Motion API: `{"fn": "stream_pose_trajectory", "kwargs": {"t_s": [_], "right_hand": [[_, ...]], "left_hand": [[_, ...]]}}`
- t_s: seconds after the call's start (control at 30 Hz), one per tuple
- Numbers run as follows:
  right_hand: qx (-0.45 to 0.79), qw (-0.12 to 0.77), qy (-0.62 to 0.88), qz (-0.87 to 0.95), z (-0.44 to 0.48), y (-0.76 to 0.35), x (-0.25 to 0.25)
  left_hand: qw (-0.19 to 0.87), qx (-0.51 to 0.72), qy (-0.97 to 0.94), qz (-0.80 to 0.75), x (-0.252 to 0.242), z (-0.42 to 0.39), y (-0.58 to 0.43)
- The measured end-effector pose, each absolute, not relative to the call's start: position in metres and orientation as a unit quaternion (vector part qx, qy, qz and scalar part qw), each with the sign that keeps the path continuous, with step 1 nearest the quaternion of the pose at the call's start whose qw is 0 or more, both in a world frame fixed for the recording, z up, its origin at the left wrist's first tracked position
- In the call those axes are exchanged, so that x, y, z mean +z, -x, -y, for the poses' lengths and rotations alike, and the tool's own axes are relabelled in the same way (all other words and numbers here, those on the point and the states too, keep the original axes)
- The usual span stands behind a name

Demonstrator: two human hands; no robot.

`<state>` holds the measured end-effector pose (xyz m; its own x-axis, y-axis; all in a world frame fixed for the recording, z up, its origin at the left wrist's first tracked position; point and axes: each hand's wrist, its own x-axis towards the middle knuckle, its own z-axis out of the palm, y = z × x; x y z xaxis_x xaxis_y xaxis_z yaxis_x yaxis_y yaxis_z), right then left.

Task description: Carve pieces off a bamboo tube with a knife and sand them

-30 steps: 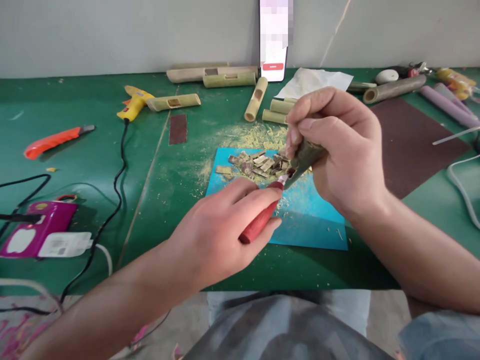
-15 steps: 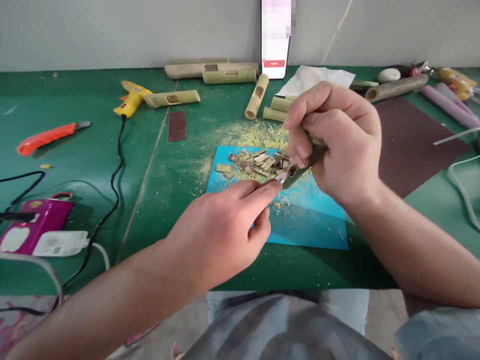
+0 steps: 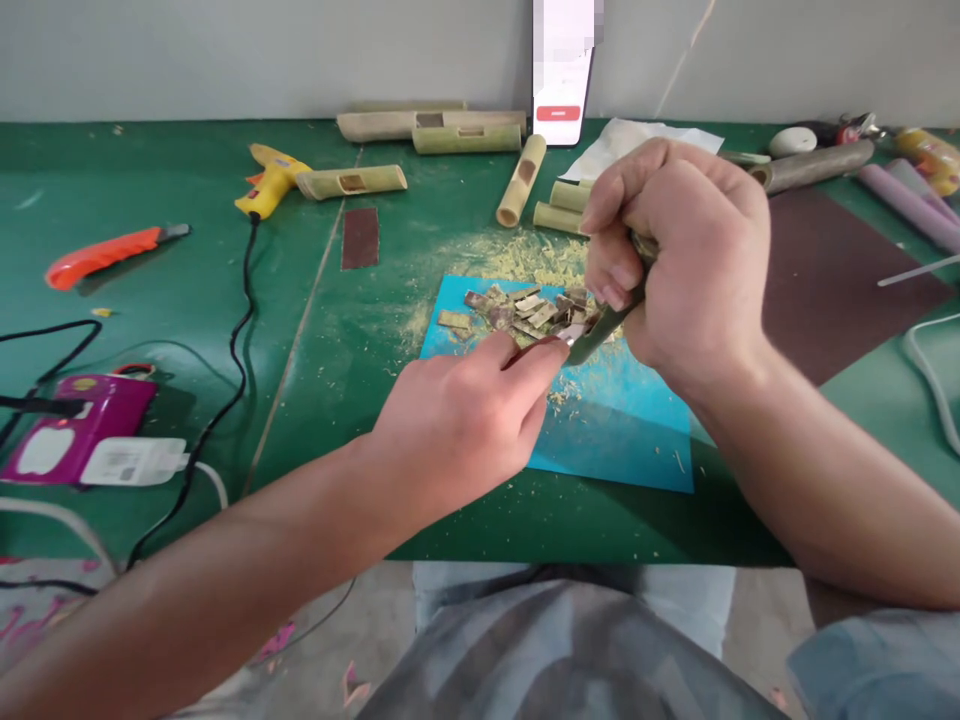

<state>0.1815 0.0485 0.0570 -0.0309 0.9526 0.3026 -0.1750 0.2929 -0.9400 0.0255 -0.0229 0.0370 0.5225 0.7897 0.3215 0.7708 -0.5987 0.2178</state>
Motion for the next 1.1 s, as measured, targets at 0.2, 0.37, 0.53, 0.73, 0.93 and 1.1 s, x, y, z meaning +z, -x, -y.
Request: {"fn": "stream_pose_trajectory", "kwargs": {"t_s": [0.2,0.37,0.53,0.73,0.93,1.1], "right_hand": [[0.467,0.594,0.365,0.544,-0.048,-0.18,0.059],[0.462,0.598,0.343,0.558,-0.051,-0.187,0.055],[0.48,0.549,0.378,0.57,-0.057,-0.195,0.048],[0.491,0.517,0.38,0.589,-0.051,-0.197,0.055],[0.494,0.547,0.319,0.596,-0.054,-0.195,0.054],[0.506,0.538,0.322,0.593,-0.054,-0.195,0.058]], "left_hand": [[-0.044,0.203,-0.866,-0.456,0.026,0.023,-0.026],[-0.045,0.214,-0.868,-0.446,0.017,0.017,-0.025],[-0.041,0.253,-0.875,-0.412,0.007,0.009,-0.018],[-0.049,0.281,-0.881,-0.379,-0.006,-0.002,-0.008],[-0.092,0.281,-0.891,-0.344,-0.017,-0.01,-0.002],[-0.093,0.275,-0.893,-0.345,-0.017,-0.015,0.001]]}}
